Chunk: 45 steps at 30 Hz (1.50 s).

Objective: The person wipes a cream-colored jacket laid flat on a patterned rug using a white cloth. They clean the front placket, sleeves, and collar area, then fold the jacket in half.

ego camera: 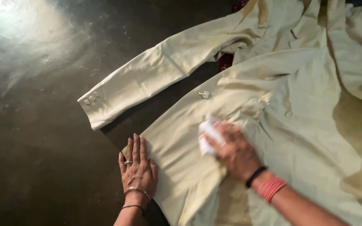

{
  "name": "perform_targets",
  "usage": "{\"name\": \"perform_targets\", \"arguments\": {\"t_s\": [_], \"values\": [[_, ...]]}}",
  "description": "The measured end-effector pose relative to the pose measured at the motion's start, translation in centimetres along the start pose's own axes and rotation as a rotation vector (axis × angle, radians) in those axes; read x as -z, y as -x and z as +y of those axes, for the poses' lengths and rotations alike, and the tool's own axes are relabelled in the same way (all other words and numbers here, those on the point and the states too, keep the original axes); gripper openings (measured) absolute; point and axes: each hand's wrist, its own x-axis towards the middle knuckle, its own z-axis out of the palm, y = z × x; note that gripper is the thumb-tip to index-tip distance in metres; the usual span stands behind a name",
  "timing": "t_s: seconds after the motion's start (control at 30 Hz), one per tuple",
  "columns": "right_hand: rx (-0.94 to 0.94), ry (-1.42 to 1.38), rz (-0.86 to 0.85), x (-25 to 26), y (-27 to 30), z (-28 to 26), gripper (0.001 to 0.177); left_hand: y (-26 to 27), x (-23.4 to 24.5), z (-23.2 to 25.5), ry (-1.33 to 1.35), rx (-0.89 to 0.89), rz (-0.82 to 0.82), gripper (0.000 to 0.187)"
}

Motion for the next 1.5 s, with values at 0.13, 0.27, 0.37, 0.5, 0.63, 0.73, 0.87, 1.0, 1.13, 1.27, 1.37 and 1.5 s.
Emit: {"name": "perform_targets", "arguments": {"t_s": [0.13, 0.27, 0.37, 0.5, 0.63, 0.73, 0.87, 1.0, 1.13, 1.27, 1.37, 1.5], "values": [[-0.427, -0.182, 0.007, 1.3, -1.9, 5.7, 0.053, -0.2, 0.1, 0.2, -0.010, -0.002, 0.026, 0.082], [-0.569, -0.492, 0.144, 0.2, -4.6, 2.6, 0.055, -0.1, 0.3, 0.4, -0.004, 0.017, -0.016, 0.085], [-0.056, -0.476, 0.088, -0.9, -4.7, -6.0, 0.057, -0.4, 0.6, 0.4, 0.025, 0.013, -0.019, 0.091], [0.011, -0.412, -0.077, -1.9, -3.7, -11.4, 0.073, -0.3, 0.4, 0.3, 0.009, -0.003, -0.016, 0.092], [0.165, -0.155, 0.018, -3.8, -4.0, -3.2, 0.065, -0.2, 0.0, 0.1, 0.001, 0.012, -0.013, 0.083], [-0.002, 0.014, -0.001, -2.9, -5.6, 4.7, 0.067, -0.2, 0.0, 0.1, -0.024, -0.001, -0.002, 0.081], [-0.592, -0.357, 0.056, -1.0, -7.7, 7.4, 0.061, -0.3, -0.3, 0.1, -0.008, 0.029, -0.026, 0.085], [-0.045, -0.292, 0.207, -2.6, -8.9, -0.3, 0.069, -0.6, -0.5, 0.0, -0.004, 0.033, -0.033, 0.088], [0.288, -0.356, 0.019, -4.0, -7.3, -7.1, 0.054, -0.7, -0.5, -0.3, 0.002, -0.052, 0.040, 0.094], [0.318, -0.219, 0.058, -6.1, -8.2, -2.4, 0.052, -0.5, -0.4, -0.1, -0.003, 0.027, -0.041, 0.088], [0.179, 0.127, 0.087, -5.0, -8.9, 5.3, 0.056, -0.4, -0.3, 0.0, -0.016, 0.025, -0.036, 0.088], [-0.342, -0.122, -0.098, -2.0, -8.7, 9.8, 0.058, -0.6, -0.2, 0.1, -0.016, 0.021, -0.077, 0.091]]}}
